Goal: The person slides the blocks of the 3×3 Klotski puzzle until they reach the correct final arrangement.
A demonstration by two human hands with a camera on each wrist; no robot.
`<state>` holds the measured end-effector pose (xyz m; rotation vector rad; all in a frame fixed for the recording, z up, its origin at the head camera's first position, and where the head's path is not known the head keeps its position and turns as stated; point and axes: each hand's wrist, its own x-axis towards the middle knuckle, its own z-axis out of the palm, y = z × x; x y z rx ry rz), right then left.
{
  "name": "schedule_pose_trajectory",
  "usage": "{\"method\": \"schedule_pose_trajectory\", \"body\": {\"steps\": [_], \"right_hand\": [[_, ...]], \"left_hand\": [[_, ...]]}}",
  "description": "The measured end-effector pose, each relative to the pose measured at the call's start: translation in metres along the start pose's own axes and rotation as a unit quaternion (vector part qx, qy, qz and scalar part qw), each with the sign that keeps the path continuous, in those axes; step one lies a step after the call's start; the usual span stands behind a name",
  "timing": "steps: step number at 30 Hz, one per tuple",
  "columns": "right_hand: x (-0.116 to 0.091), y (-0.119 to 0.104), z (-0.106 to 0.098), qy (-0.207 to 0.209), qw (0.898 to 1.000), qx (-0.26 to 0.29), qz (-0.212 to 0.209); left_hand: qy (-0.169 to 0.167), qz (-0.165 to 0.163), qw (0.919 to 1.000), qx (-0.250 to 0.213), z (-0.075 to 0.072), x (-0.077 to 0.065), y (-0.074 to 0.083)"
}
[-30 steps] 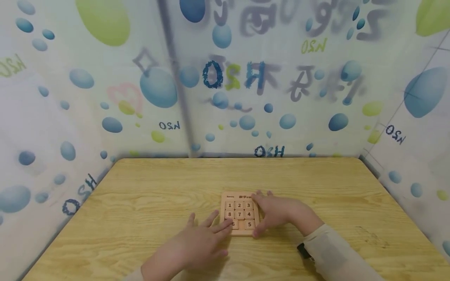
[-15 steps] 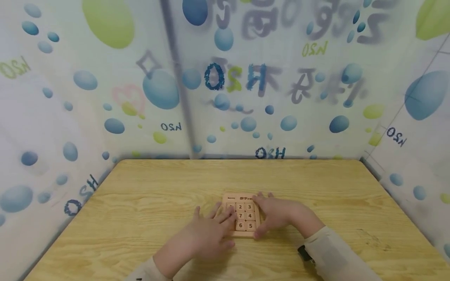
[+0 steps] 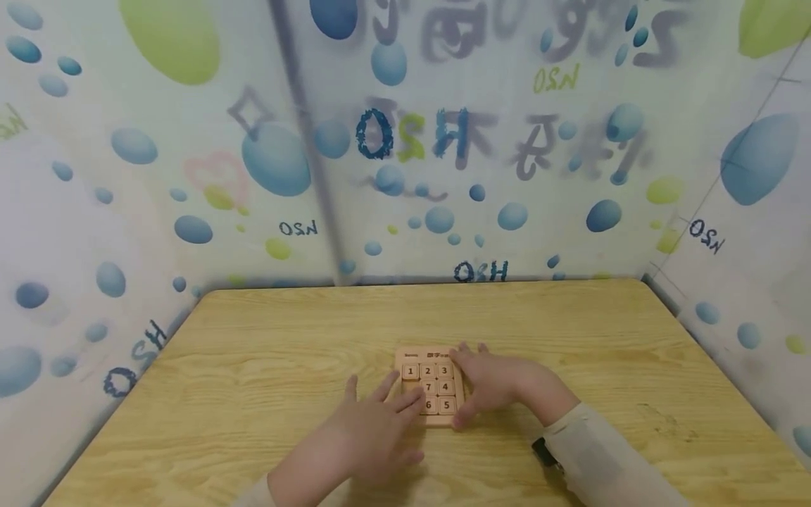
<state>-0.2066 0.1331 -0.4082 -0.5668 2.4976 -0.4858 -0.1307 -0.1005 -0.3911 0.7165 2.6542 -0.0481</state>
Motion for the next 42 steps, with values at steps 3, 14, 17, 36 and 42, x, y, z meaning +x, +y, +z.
{"method": "schedule_pose_trajectory", "body": {"steps": [3, 14, 17, 36, 42], "right_hand": [[-0.001, 0.002, 0.002, -0.005, 1.0, 0.007, 0.006], [0.001, -0.002, 0.0, -0.002, 1.0, 0.004, -0.002], [0.002, -0.002, -0.002, -0.006, 1.0, 0.0, -0.001], [-0.002, -0.001, -0.003, -0.012, 1.0, 0.01, -0.002], [-0.001, 0.0, -0.002, -0.012, 1.0, 0.004, -0.001]], "left_hand": [[0.004, 0.029, 0.9996, 0.0, -0.004, 0.014, 0.002], [0.009, -0.024, 0.9996, -0.014, -0.003, 0.008, -0.013], [0.015, -0.01, 0.9997, -0.014, -0.007, 0.006, -0.012], [-0.003, 0.002, 1.0, 0.0, -0.012, 0.018, -0.004], [-0.024, 0.044, 0.9987, 0.0, -0.012, 0.015, 0.009]]}}
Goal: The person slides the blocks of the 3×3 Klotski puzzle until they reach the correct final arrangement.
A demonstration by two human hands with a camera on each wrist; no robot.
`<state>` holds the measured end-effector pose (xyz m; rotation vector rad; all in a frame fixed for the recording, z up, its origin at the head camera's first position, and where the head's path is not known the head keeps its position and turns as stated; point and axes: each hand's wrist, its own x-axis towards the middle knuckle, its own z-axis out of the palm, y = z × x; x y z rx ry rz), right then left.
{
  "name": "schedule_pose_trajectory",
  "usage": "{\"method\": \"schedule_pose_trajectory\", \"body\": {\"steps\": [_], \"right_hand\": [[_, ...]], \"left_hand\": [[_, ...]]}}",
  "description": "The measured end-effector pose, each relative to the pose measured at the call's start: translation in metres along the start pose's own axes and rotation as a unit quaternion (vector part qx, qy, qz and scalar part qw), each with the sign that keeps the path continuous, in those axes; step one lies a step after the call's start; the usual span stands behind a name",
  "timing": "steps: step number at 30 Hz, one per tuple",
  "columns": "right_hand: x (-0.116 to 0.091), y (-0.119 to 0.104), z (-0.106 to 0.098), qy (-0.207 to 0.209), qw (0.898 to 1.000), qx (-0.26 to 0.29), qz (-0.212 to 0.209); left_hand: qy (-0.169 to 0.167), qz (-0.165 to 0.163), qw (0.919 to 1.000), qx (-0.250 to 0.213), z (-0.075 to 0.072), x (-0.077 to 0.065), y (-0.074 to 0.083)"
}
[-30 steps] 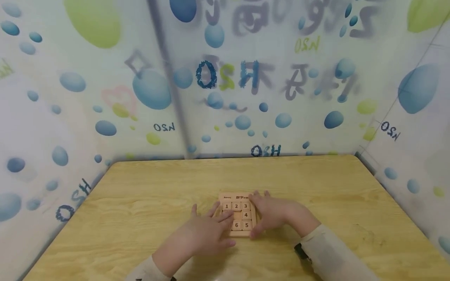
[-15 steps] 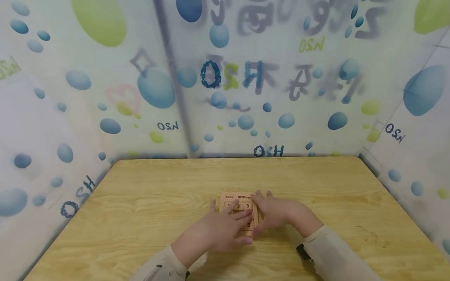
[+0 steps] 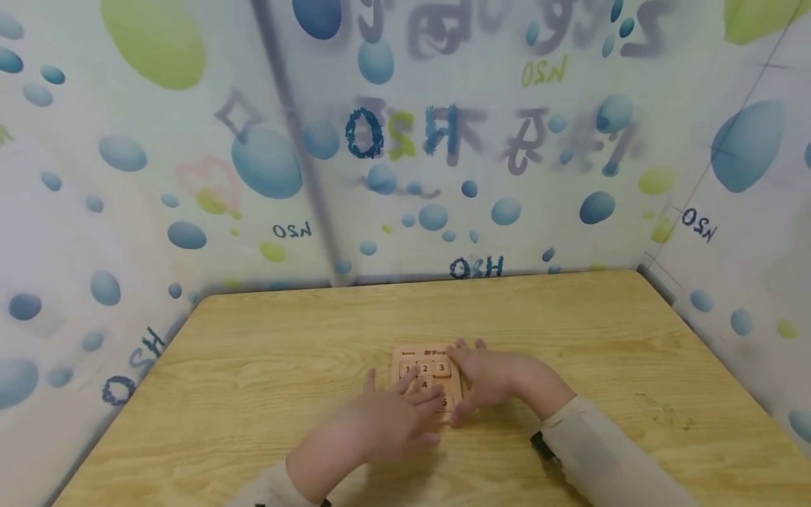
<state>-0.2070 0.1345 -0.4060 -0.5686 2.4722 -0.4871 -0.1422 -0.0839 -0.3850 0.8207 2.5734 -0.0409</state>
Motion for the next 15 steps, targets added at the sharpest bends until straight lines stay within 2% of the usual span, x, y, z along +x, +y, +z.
{"method": "schedule_pose_trajectory", "body": {"steps": [3, 10, 15], "right_hand": [[0.0, 0.0, -0.001, -0.005, 1.0, -0.002, 0.001], [0.0, -0.001, -0.001, -0.008, 1.0, 0.004, 0.002], [0.0, -0.001, -0.001, -0.008, 1.0, 0.001, 0.004]], "left_hand": [[-0.009, 0.024, 0.9996, -0.01, 0.002, 0.002, 0.008], [0.0, -0.003, 0.9995, 0.03, 0.001, 0.014, 0.009], [0.007, -0.015, 0.9993, 0.034, -0.001, 0.017, 0.003]]}}
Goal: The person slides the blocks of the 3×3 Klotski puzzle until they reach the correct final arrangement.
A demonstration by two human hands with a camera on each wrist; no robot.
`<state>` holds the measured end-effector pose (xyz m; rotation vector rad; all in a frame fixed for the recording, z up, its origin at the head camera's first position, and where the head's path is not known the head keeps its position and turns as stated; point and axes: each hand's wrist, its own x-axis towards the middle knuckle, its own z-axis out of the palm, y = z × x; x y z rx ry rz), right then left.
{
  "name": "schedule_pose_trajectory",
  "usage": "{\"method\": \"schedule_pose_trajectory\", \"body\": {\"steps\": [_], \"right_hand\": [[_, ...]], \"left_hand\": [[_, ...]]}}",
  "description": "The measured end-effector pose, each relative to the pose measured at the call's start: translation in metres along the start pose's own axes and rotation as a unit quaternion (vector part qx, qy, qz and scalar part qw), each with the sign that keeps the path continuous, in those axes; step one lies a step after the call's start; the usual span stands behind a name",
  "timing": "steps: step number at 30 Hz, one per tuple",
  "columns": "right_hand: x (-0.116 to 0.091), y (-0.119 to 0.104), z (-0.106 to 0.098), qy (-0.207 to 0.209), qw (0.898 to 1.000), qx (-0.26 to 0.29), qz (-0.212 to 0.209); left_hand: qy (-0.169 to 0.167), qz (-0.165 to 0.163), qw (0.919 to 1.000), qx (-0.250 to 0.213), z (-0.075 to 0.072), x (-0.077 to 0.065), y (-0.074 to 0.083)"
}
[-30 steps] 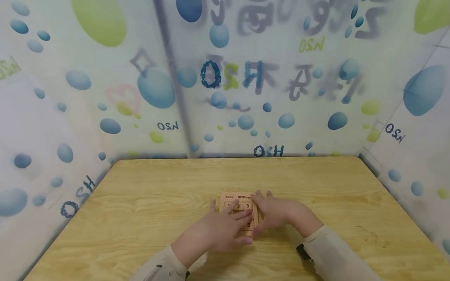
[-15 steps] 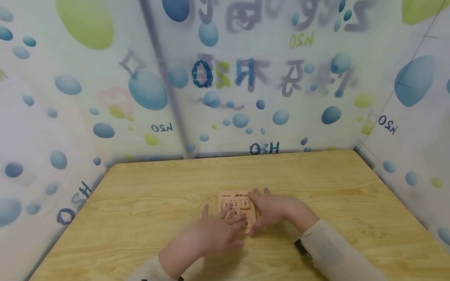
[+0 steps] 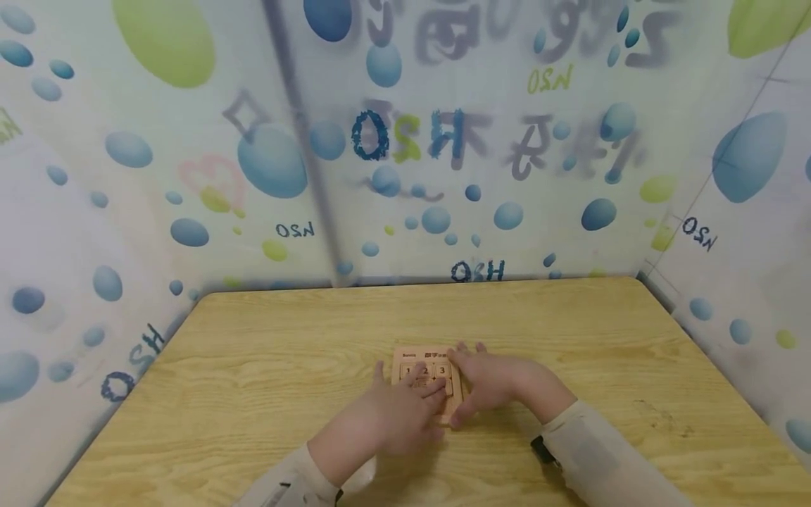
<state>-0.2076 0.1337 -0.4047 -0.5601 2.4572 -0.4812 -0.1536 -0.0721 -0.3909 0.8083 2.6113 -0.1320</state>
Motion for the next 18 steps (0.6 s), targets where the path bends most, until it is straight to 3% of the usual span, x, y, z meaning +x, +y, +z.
{"method": "schedule_pose_trajectory", "body": {"steps": [6, 11, 18], "right_hand": [[0.001, -0.001, 0.0, 0.003, 1.0, -0.001, 0.0], [0.001, -0.002, -0.003, 0.005, 1.0, -0.01, -0.002], [0.001, 0.001, 0.001, 0.005, 1.0, -0.003, -0.001]], "left_hand": [[0.0, -0.033, 0.9992, -0.021, 0.005, -0.016, -0.01], [0.003, -0.022, 0.9989, -0.041, 0.008, -0.03, -0.011], [-0.013, 0.006, 0.9983, -0.057, 0.011, -0.022, -0.004]]}}
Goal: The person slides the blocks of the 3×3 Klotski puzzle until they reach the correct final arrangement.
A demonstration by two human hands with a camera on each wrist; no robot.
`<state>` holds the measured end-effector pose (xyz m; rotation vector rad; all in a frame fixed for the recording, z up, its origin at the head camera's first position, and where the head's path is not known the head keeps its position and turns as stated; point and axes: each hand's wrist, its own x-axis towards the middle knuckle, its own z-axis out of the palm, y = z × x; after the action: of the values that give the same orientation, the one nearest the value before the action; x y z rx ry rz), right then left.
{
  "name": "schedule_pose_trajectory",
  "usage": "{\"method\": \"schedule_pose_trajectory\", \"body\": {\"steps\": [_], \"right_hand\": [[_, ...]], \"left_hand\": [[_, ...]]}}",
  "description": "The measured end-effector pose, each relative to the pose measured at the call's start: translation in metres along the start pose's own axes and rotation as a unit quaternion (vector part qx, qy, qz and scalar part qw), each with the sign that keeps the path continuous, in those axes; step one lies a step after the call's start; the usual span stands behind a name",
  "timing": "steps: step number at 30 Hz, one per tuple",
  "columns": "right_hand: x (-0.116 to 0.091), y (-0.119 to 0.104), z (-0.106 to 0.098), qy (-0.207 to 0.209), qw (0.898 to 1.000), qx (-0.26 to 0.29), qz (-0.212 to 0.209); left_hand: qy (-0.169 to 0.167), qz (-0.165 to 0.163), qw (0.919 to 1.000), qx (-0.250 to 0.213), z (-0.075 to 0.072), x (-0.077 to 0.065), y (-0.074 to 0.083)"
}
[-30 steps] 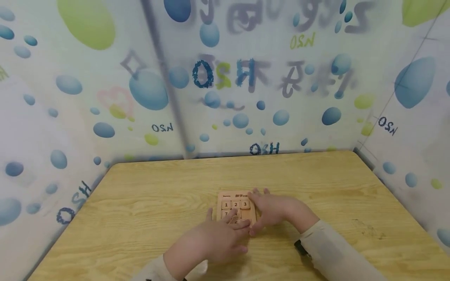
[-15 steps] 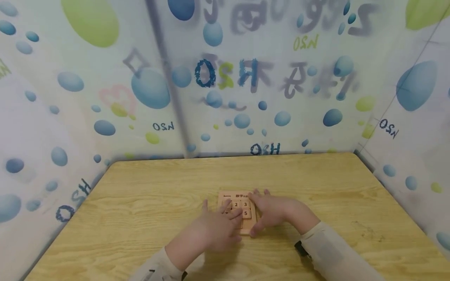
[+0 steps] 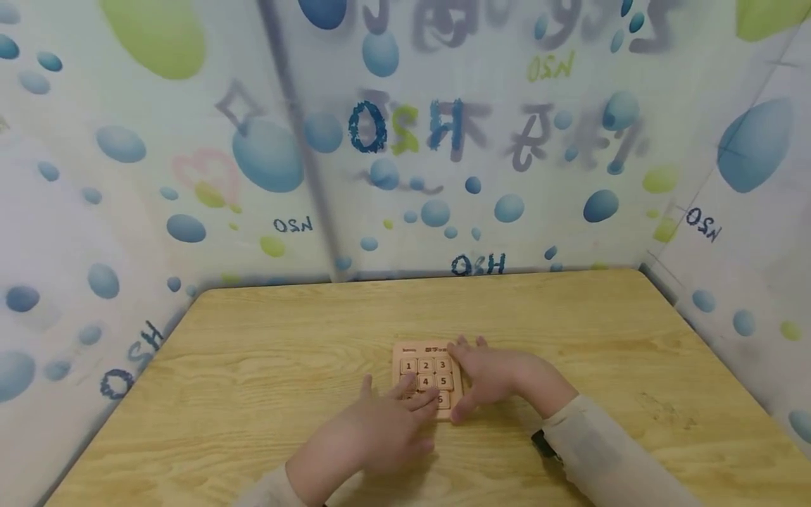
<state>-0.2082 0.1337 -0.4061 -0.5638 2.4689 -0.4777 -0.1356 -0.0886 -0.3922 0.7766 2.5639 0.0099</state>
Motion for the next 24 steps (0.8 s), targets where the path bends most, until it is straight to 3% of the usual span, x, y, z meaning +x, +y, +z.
{"method": "schedule_pose_trajectory", "body": {"steps": [6, 11, 15, 24], "right_hand": [[-0.001, 0.003, 0.005, -0.003, 1.0, 0.009, 0.003], [0.002, 0.0, 0.004, -0.001, 1.0, 0.004, 0.001], [0.003, -0.002, 0.001, -0.002, 1.0, 0.0, 0.0], [0.0, 0.0, 0.0, 0.002, 1.0, 0.001, 0.002]], "left_hand": [[0.002, 0.007, 0.9999, -0.009, 0.002, 0.001, 0.0], [0.022, -0.04, 0.9989, -0.008, 0.001, -0.017, -0.01], [0.019, -0.069, 0.9974, -0.008, 0.0, -0.027, -0.014], [0.008, -0.038, 0.9992, -0.011, 0.004, -0.015, -0.002]]}}
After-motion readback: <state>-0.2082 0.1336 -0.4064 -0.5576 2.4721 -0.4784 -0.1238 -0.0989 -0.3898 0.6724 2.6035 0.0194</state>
